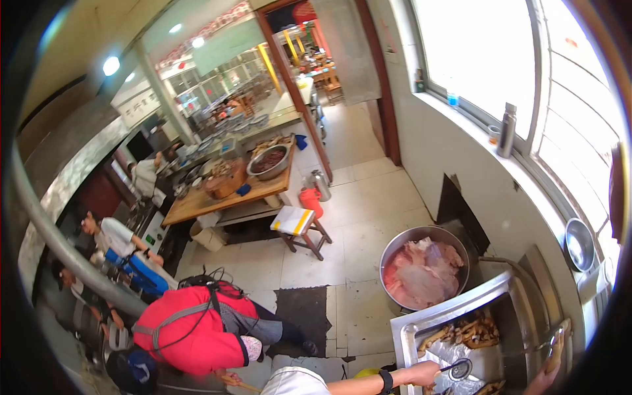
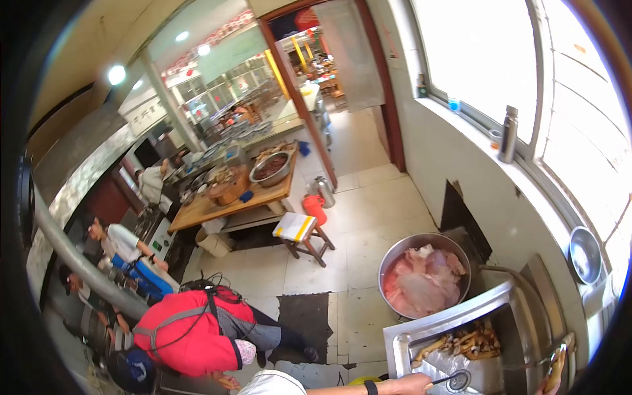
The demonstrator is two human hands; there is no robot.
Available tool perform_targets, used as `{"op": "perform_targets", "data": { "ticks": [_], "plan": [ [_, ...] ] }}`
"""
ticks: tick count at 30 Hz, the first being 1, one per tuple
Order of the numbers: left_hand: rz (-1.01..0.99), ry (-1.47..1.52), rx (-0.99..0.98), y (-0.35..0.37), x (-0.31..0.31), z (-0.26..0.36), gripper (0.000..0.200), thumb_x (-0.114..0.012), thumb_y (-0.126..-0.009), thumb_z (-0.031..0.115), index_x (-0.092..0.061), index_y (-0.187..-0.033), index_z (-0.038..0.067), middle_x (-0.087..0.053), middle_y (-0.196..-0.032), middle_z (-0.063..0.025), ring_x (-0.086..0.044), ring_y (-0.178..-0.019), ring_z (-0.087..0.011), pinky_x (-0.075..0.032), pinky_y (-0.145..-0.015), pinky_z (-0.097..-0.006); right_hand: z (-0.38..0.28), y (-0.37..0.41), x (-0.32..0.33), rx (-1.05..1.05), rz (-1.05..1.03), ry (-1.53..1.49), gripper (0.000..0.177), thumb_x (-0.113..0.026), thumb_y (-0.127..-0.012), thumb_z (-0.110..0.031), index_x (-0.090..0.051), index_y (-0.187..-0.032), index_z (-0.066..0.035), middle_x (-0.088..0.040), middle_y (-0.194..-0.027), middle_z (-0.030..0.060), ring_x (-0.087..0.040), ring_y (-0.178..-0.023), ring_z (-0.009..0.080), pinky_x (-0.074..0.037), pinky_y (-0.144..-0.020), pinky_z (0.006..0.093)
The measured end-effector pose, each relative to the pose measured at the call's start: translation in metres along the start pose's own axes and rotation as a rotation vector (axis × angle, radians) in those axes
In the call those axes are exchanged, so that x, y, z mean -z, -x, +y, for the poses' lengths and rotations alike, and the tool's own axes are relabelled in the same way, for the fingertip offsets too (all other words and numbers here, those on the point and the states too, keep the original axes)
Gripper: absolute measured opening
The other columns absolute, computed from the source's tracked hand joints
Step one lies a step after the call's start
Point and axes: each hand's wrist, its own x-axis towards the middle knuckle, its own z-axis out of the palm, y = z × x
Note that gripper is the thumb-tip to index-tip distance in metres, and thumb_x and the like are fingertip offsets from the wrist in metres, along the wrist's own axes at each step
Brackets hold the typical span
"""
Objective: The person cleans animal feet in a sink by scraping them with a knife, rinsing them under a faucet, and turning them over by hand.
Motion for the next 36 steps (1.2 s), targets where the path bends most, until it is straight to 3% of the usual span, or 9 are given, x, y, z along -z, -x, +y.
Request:
{"op": "perform_targets", "data": {
  "ticks": [5, 9, 11, 16, 17, 19, 24, 29, 36],
  "plan": [
    [-0.191, 0.340, 0.191, 0.059, 0.047, 0.043, 0.019, -0.065, -0.081, 0.008, -0.065, -0.093, -0.006, -0.070, -0.086, -0.0291, -0.072, -0.089, -0.0444, -0.059, -0.072, -0.0504, 0.044, -0.017, -0.017, 0.024, -0.011, 0.041, 0.047, -0.051, -0.091, 0.004, -0.061, -0.137, 0.005, -0.063, -0.139, 0.0125, -0.060, -0.124, 0.0206, -0.044, -0.107, 0.0325],
    [0.227, 0.080, -0.160, 0.063, 0.008, 0.006, 0.015, -0.064, -0.083, 0.010, -0.064, -0.090, -0.003, -0.067, -0.081, -0.0281, -0.069, -0.083, -0.0478, -0.054, -0.072, -0.0526, 0.078, -0.023, -0.025, 0.010, -0.024, 0.077, 0.046, -0.053, -0.089, 0.006, -0.063, -0.134, 0.004, -0.063, -0.137, 0.0120, -0.060, -0.121, 0.0207, -0.045, -0.105, 0.0328],
    [0.269, 0.140, -0.101, 0.080, 0.008, 0.008, 0.013, -0.063, -0.083, 0.010, -0.065, -0.089, -0.002, -0.068, -0.082, -0.0279, -0.068, -0.083, -0.0499, -0.051, -0.072, -0.0538, 0.093, -0.026, -0.027, 0.006, -0.031, 0.089, 0.045, -0.054, -0.089, 0.007, -0.063, -0.133, 0.004, -0.063, -0.136, 0.0118, -0.061, -0.120, 0.0207, -0.045, -0.104, 0.0330],
    [0.222, 0.155, -0.026, 0.102, 0.009, 0.006, 0.014, -0.057, -0.082, 0.006, -0.066, -0.087, -0.003, -0.069, -0.085, -0.0289, -0.068, -0.084, -0.0499, -0.052, -0.073, -0.0538, 0.123, -0.034, -0.028, -0.009, -0.022, 0.117, 0.044, -0.056, -0.087, 0.009, -0.065, -0.130, 0.003, -0.064, -0.133, 0.0112, -0.061, -0.117, 0.0208, -0.045, -0.102, 0.0334],
    [-0.050, 0.305, 0.179, 0.129, 0.054, 0.050, 0.016, -0.055, -0.082, 0.005, -0.066, -0.089, -0.003, -0.069, -0.086, -0.0283, -0.068, -0.086, -0.0493, -0.052, -0.074, -0.0539, 0.124, -0.036, -0.029, -0.013, -0.012, 0.092, 0.044, -0.056, -0.086, 0.009, -0.066, -0.129, 0.003, -0.064, -0.132, 0.0111, -0.061, -0.116, 0.0209, -0.046, -0.102, 0.0335],
    [0.108, 0.043, -0.034, 0.106, 0.032, 0.022, 0.016, -0.057, -0.082, 0.006, -0.067, -0.092, -0.001, -0.070, -0.089, -0.0271, -0.068, -0.089, -0.0488, -0.052, -0.074, -0.0545, 0.071, -0.017, -0.036, 0.095, 0.096, -0.295, 0.034, -0.058, -0.091, 0.009, -0.067, -0.123, 0.002, -0.067, -0.114, 0.0090, -0.061, -0.104, 0.0168, -0.048, -0.092, 0.0323],
    [-0.004, 0.010, -0.019, 0.066, 0.047, 0.027, 0.020, -0.060, -0.088, 0.016, -0.066, -0.100, 0.000, -0.070, -0.099, -0.0277, -0.067, -0.097, -0.0473, -0.051, -0.076, -0.0555, 0.091, 0.001, -0.018, 0.029, 0.150, 0.003, 0.018, -0.063, -0.090, 0.004, -0.066, -0.107, 0.002, -0.064, -0.088, 0.0038, -0.059, -0.086, 0.0126, -0.049, -0.080, 0.0297],
    [-0.093, -0.119, -0.128, 0.028, 0.044, 0.017, 0.042, -0.073, -0.081, 0.034, -0.069, -0.109, 0.003, -0.072, -0.099, -0.0231, -0.070, -0.095, -0.0405, -0.056, -0.084, -0.0506, 0.001, 0.027, -0.011, -0.100, 0.189, 0.083, 0.028, -0.062, -0.087, 0.005, -0.071, -0.113, 0.002, -0.072, -0.094, 0.0080, -0.066, -0.091, 0.0148, -0.052, -0.085, 0.0321],
    [-0.197, -0.154, -0.199, -0.029, 0.056, 0.031, 0.033, -0.069, -0.083, 0.026, -0.073, -0.111, 0.008, -0.074, -0.101, -0.0232, -0.071, -0.098, -0.0420, -0.055, -0.085, -0.0520, -0.009, 0.042, 0.019, -0.179, 0.290, 0.269, 0.022, -0.079, -0.083, -0.017, -0.072, -0.100, -0.004, -0.070, -0.086, 0.0212, -0.069, -0.077, 0.0355, -0.053, -0.072, 0.0414]
  ]
}}
